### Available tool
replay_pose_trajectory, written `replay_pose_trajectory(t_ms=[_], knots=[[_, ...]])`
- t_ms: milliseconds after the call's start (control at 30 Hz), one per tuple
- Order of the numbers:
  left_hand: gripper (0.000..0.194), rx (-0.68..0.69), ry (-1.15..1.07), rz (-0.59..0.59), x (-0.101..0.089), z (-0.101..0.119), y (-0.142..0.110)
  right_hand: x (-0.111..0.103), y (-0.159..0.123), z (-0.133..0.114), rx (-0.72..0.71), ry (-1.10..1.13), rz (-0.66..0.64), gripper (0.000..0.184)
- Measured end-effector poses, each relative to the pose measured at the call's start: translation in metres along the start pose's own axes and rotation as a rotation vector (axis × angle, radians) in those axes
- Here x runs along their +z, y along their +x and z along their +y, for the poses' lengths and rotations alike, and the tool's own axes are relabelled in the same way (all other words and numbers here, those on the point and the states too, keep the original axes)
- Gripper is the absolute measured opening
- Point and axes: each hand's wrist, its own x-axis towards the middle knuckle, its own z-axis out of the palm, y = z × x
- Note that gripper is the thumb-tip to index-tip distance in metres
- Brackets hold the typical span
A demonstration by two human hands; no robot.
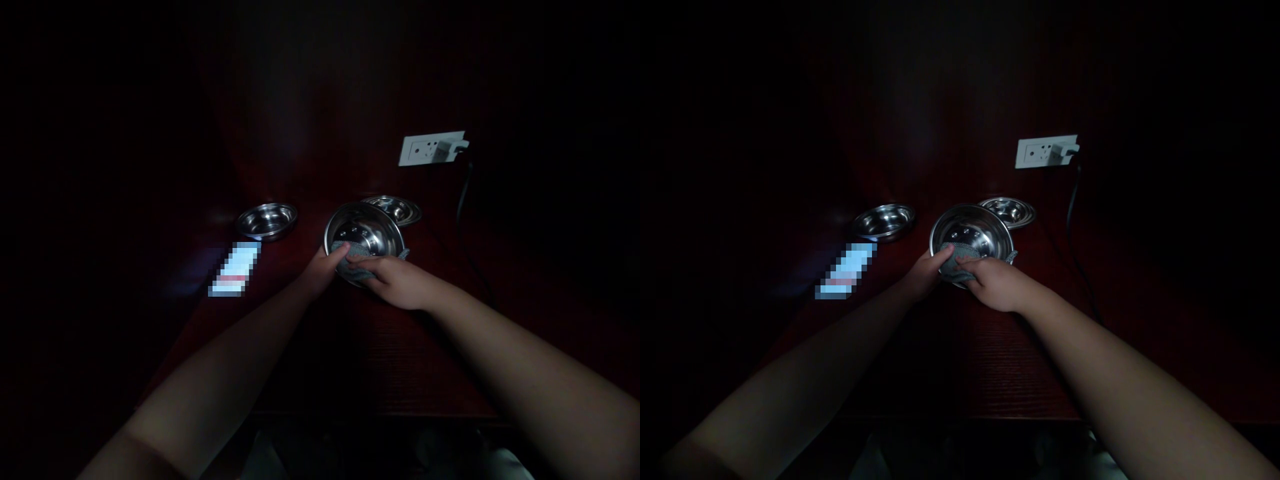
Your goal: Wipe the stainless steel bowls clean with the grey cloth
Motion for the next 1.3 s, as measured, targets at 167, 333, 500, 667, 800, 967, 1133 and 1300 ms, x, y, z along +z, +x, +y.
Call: replay_pose_trajectory(t_ms=[167,333,500,667,800,967,1133,1300], knots=[[0.035,-0.029,0.044,0.024,-0.0004,0.0013,-0.0021,-0.0042,-0.0009,-0.0032,0.020,0.019,-0.046,0.036],[0.036,-0.026,0.071,0.018,-0.0018,0.0010,-0.0020,-0.0071,-0.0006,-0.0073,0.106,-0.015,-0.070,0.031],[0.033,-0.018,0.076,0.039,-0.0027,0.0002,-0.0012,-0.0036,0.0004,-0.0071,0.149,-0.050,-0.041,0.029],[0.031,-0.009,0.039,0.009,-0.0022,-0.0006,-0.0004,-0.0029,0.0012,-0.0059,0.178,-0.060,-0.022,0.028],[0.035,-0.001,0.000,-0.017,-0.0013,-0.0002,0.0002,-0.0042,0.0018,-0.0060,0.213,-0.090,0.001,0.027],[0.038,0.001,-0.012,-0.029,-0.0023,0.0000,0.0007,-0.0045,0.0018,-0.0057,0.222,-0.118,0.037,0.027],[0.039,-0.015,-0.019,-0.015,-0.0012,0.0004,-0.0011,-0.0053,0.0021,-0.0057,0.247,-0.131,0.041,0.028],[0.041,-0.001,-0.025,-0.020,0.0003,0.0011,-0.0013,-0.0051,0.0024,-0.0044,0.244,-0.124,0.030,0.029]])
